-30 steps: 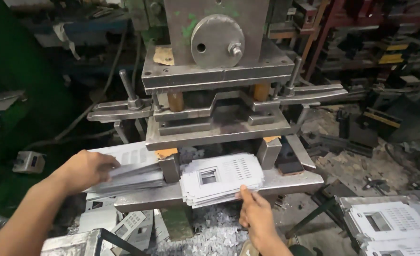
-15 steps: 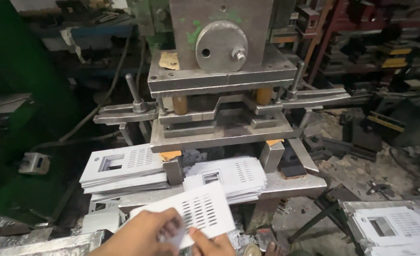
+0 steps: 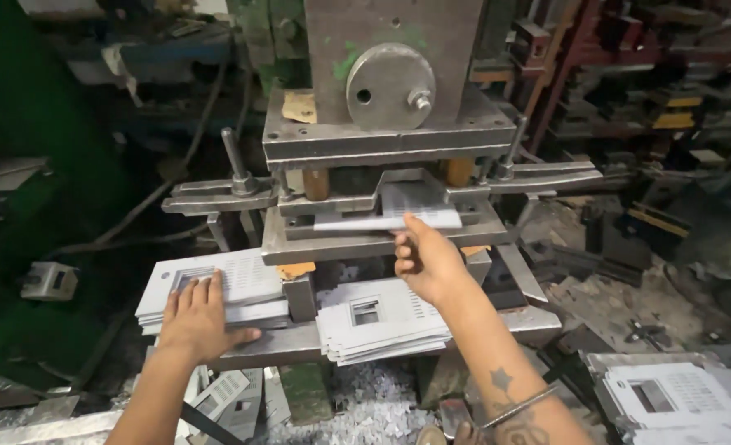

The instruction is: Stamping metal plates using an industrial press machine by placing them into the die and removing them after the press cycles.

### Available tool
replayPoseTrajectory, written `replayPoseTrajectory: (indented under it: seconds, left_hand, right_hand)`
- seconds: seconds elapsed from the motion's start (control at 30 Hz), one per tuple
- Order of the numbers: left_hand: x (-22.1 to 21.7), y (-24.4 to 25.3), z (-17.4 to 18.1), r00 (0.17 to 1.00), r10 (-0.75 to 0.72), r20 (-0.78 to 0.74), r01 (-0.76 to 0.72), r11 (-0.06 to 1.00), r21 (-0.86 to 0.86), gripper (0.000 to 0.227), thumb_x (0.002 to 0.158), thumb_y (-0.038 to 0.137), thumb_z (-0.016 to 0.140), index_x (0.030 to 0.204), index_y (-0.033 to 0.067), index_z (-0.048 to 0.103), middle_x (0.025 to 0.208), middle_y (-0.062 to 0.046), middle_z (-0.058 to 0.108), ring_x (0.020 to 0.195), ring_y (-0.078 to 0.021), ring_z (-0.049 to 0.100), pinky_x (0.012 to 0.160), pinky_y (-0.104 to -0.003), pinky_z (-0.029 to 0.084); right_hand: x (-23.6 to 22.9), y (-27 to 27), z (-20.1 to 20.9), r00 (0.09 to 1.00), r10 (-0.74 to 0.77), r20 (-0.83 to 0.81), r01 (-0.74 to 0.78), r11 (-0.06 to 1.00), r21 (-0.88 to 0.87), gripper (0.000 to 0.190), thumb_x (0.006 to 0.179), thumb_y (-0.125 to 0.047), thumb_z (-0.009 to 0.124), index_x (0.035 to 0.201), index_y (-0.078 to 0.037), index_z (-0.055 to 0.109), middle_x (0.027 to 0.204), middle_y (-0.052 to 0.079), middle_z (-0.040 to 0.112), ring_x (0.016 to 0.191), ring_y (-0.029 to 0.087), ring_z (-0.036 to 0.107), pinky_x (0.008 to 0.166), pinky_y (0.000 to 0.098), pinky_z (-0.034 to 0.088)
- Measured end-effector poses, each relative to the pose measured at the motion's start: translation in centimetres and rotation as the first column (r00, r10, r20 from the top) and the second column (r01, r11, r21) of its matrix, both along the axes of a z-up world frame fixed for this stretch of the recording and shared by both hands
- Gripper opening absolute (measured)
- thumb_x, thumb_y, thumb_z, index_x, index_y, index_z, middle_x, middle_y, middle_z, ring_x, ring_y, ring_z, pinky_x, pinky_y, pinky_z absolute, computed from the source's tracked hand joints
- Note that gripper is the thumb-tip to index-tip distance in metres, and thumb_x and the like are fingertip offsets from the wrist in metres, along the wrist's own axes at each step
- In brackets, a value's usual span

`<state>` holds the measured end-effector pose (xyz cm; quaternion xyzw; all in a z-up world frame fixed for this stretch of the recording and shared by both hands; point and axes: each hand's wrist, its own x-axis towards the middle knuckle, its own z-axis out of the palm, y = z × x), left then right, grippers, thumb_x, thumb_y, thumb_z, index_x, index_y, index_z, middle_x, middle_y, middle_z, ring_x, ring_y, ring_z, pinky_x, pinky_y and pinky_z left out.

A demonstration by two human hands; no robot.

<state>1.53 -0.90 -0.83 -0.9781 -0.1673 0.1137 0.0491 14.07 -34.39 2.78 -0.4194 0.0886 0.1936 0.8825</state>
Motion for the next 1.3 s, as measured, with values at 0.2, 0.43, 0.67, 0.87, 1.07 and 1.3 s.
replayPoseTrajectory:
  seconds: [0.2, 0.43, 0.67, 0.87, 1.07, 1.3]
  left_hand:
    - [0.2, -0.2, 0.7, 1.000, 0.025, 0.010, -0.025, 1.000, 0.005, 0.143, 0.069, 0.087, 0.071, 0.164, 0.0087, -0.003, 0.166, -0.013, 0.021, 0.157, -0.0287, 0.013, 0.128, -0.045, 0.006]
    - [0.3, 0.0, 0.2, 0.999, 0.022, 0.042, -0.023, 1.000, 0.007, 0.142, 0.070, 0.087, 0.070, 0.163, 0.0062, -0.001, 0.162, -0.014, 0.026, 0.156, -0.0295, 0.015, 0.127, -0.047, 0.007]
    - [0.6, 0.3, -0.4, 0.998, 0.013, 0.066, -0.012, 1.000, -0.003, 0.140, 0.071, 0.087, 0.068, 0.163, 0.0061, 0.000, 0.160, -0.014, 0.029, 0.155, -0.0296, 0.017, 0.128, -0.047, 0.008]
    - [0.6, 0.4, -0.6, 0.997, 0.010, 0.076, -0.011, 1.000, 0.007, 0.140, 0.071, 0.086, 0.070, 0.162, 0.0047, 0.001, 0.159, -0.016, 0.028, 0.154, -0.0310, 0.016, 0.126, -0.048, 0.006]
    - [0.0, 0.1, -0.5, 0.995, 0.005, 0.102, -0.006, 1.000, 0.011, 0.139, 0.070, 0.085, 0.069, 0.162, 0.0044, 0.003, 0.157, -0.014, 0.032, 0.154, -0.0301, 0.020, 0.127, -0.048, 0.008]
    - [0.2, 0.1, -0.3, 0.996, 0.008, 0.094, -0.009, 1.000, 0.010, 0.138, 0.070, 0.083, 0.071, 0.162, 0.0061, 0.004, 0.156, -0.013, 0.033, 0.153, -0.0290, 0.021, 0.127, -0.047, 0.009]
  right_hand:
    - [-1.0, 2.0, 0.5, 0.990, 0.012, 0.137, 0.021, 0.971, -0.238, 0.018, 0.098, -0.020, 0.058, 0.100, -0.004, 0.065, 0.071, 0.002, 0.055, 0.050, 0.011, 0.043, 0.041, 0.0256, 0.029]
    - [6.3, 3.4, 2.1, 0.981, 0.038, 0.191, 0.043, 0.914, -0.404, 0.016, 0.093, -0.003, 0.043, 0.090, 0.004, 0.057, 0.071, 0.011, 0.059, 0.050, 0.015, 0.046, 0.039, 0.0288, 0.029]
    - [8.2, 2.1, 1.3, 0.992, 0.015, 0.123, 0.035, 0.919, -0.392, 0.014, 0.092, -0.002, 0.040, 0.093, 0.000, 0.054, 0.074, 0.010, 0.057, 0.052, 0.015, 0.048, 0.041, 0.0286, 0.032]
    - [10.4, 2.6, 0.5, 0.996, -0.056, -0.066, 0.044, 0.984, -0.173, 0.015, 0.090, 0.002, 0.035, 0.094, -0.001, 0.049, 0.075, 0.010, 0.057, 0.053, 0.012, 0.047, 0.041, 0.0267, 0.032]
    - [10.4, 3.1, -0.2, 0.998, 0.036, -0.051, -0.050, 0.945, -0.322, 0.015, 0.090, 0.001, 0.034, 0.089, -0.002, 0.049, 0.070, 0.006, 0.054, 0.048, 0.009, 0.042, 0.038, 0.0247, 0.026]
    - [9.7, 2.8, 0.3, 0.999, 0.044, 0.008, -0.038, 0.924, -0.381, 0.015, 0.091, 0.001, 0.035, 0.086, -0.002, 0.050, 0.071, 0.008, 0.055, 0.049, 0.010, 0.041, 0.039, 0.0259, 0.026]
